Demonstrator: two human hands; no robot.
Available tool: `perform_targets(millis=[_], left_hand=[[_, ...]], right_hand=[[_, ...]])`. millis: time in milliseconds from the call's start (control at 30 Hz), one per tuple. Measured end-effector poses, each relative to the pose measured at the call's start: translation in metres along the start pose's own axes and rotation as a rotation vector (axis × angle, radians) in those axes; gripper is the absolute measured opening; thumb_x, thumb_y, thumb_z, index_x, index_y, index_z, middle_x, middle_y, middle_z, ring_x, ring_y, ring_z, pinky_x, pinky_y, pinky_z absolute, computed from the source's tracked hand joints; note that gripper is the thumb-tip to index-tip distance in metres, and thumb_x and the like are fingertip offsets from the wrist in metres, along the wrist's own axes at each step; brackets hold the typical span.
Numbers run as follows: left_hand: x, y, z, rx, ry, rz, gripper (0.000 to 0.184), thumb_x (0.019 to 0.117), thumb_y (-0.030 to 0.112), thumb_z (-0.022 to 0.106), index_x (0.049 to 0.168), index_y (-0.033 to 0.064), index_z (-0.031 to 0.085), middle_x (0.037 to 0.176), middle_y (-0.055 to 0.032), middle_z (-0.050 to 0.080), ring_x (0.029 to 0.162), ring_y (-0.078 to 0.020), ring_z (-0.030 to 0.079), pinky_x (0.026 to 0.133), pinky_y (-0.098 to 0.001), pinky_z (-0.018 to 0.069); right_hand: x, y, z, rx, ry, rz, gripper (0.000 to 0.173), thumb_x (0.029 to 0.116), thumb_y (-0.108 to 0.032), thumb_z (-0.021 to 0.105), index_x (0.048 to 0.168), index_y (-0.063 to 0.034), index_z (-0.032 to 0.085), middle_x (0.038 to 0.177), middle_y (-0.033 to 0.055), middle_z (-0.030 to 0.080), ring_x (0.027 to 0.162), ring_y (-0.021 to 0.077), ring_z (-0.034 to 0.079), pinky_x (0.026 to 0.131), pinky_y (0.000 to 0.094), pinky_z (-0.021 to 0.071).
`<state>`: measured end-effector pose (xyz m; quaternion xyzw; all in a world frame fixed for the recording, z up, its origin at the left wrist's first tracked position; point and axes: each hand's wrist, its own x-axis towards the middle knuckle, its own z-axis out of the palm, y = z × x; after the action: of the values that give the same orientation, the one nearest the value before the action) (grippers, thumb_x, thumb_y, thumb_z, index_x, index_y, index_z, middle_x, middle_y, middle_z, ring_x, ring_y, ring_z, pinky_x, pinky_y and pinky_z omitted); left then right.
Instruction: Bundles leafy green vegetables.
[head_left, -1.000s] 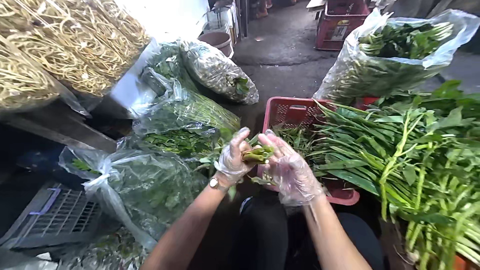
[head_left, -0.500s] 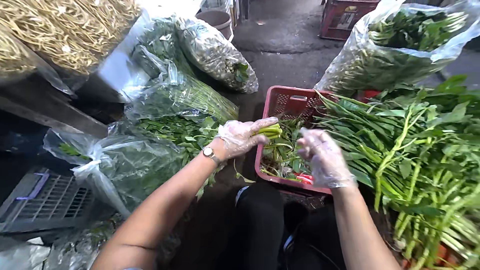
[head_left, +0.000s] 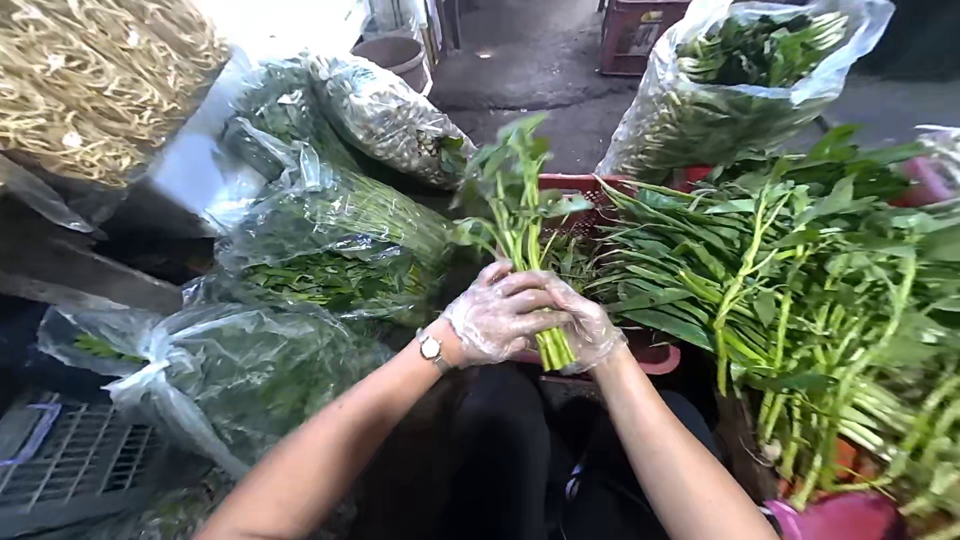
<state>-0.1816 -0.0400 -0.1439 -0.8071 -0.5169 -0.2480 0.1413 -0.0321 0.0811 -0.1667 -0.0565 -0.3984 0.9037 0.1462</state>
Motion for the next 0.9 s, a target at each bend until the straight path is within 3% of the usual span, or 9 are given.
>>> perform_targets(millis=[67,167,233,333,467,533,633,767,900], left_hand=[[-0.015,0.005,0.017,-0.048,0.103,-0.154,0.035,0.0978,0.022,0.054,0.127,0.0315,0.072,0.131,-0.0079,0.067,0.134,-0.0303,0.053,0.113,-0.0592,0.0334],[-0.018,0.013,0.035,-0.260,0.292,-0.556,0.036,0.0916,0.016,0.056,0.122,0.0114,0.074,0.126,-0.0154,0.068,0.125,-0.0277,0.061,0.106,-0.0473,0.0491],[0.000,0.019,0.032,-0.608,0.266,-0.920,0.048,0.0981,0.020,0.052,0.141,-0.0014,0.055,0.134,-0.0186,0.062,0.122,-0.0210,0.062,0.102,-0.0375,0.0525],[0.039,0.021,0.027,-1.049,0.332,-1.183,0.064,0.1026,0.027,0.056,0.157,0.0038,0.033,0.137,-0.0179,0.059,0.118,-0.0205,0.063,0.099,-0.0367,0.0541],[0.080,0.030,0.044,-1.237,0.495,-1.263,0.052,0.1042,0.019,0.058,0.151,0.0070,0.039,0.122,-0.0148,0.064,0.100,-0.0174,0.066,0.082,-0.0327,0.0576],[0.090,0.038,0.058,-1.192,0.581,-1.288,0.056,0.1010,0.013,0.063,0.149,0.0022,0.037,0.126,-0.0167,0.062,0.107,-0.0177,0.063,0.091,-0.0336,0.0544],[0.090,0.046,0.088,-0.965,0.549,-1.300,0.064,0.0905,0.016,0.076,0.141,-0.0054,0.043,0.131,-0.0221,0.059,0.118,-0.0245,0.060,0.101,-0.0392,0.0513],[0.075,0.054,0.089,-0.784,0.257,-1.019,0.085,0.0794,0.033,0.085,0.147,-0.0016,0.047,0.149,-0.0257,0.046,0.127,-0.0302,0.056,0.105,-0.0419,0.0494],[0.071,0.044,0.102,-0.830,0.480,-0.864,0.042,0.0913,0.017,0.067,0.128,-0.0029,0.064,0.133,-0.0200,0.061,0.121,-0.0229,0.061,0.101,-0.0359,0.0521]], right_hand=[[0.002,-0.008,-0.006,-0.145,0.133,-0.018,0.047,0.0938,-0.018,0.060,0.138,-0.0114,0.047,0.103,0.0051,0.072,0.090,0.0138,0.071,0.082,0.0330,0.0612],[0.004,-0.023,-0.018,-0.236,0.234,-0.034,0.056,0.0963,-0.008,0.056,0.147,-0.0136,0.033,0.107,0.0074,0.068,0.085,0.0167,0.070,0.077,0.0344,0.0613],[-0.003,-0.035,-0.022,-0.280,0.215,-0.023,0.054,0.0988,-0.010,0.057,0.147,-0.0130,0.033,0.111,0.0079,0.067,0.084,0.0171,0.070,0.077,0.0339,0.0614],[-0.009,-0.044,-0.027,-0.353,0.154,-0.015,0.063,0.0933,-0.020,0.064,0.148,-0.0088,0.035,0.111,0.0084,0.069,0.083,0.0160,0.070,0.075,0.0313,0.0617],[-0.021,-0.047,-0.035,-0.410,0.176,0.047,0.066,0.0898,-0.022,0.063,0.149,-0.0068,0.038,0.110,0.0067,0.069,0.091,0.0152,0.070,0.081,0.0332,0.0606],[-0.027,-0.048,-0.034,-0.546,0.259,0.065,0.072,0.0830,-0.023,0.070,0.146,-0.0036,0.041,0.112,0.0050,0.068,0.096,0.0109,0.068,0.085,0.0304,0.0586],[-0.029,-0.043,-0.029,-0.806,0.361,0.142,0.069,0.0880,-0.004,0.072,0.148,0.0037,0.039,0.127,0.0121,0.063,0.111,0.0102,0.064,0.097,0.0287,0.0547],[-0.027,-0.036,-0.049,-0.477,0.445,0.076,0.050,0.0871,0.007,0.060,0.134,-0.0013,0.044,0.100,0.0034,0.067,0.085,0.0089,0.067,0.076,0.0275,0.0590],[-0.035,-0.046,-0.074,-0.294,0.352,0.029,0.043,0.0686,0.002,0.067,0.109,-0.0052,0.057,0.087,0.0009,0.072,0.079,0.0097,0.070,0.074,0.0291,0.0605]])
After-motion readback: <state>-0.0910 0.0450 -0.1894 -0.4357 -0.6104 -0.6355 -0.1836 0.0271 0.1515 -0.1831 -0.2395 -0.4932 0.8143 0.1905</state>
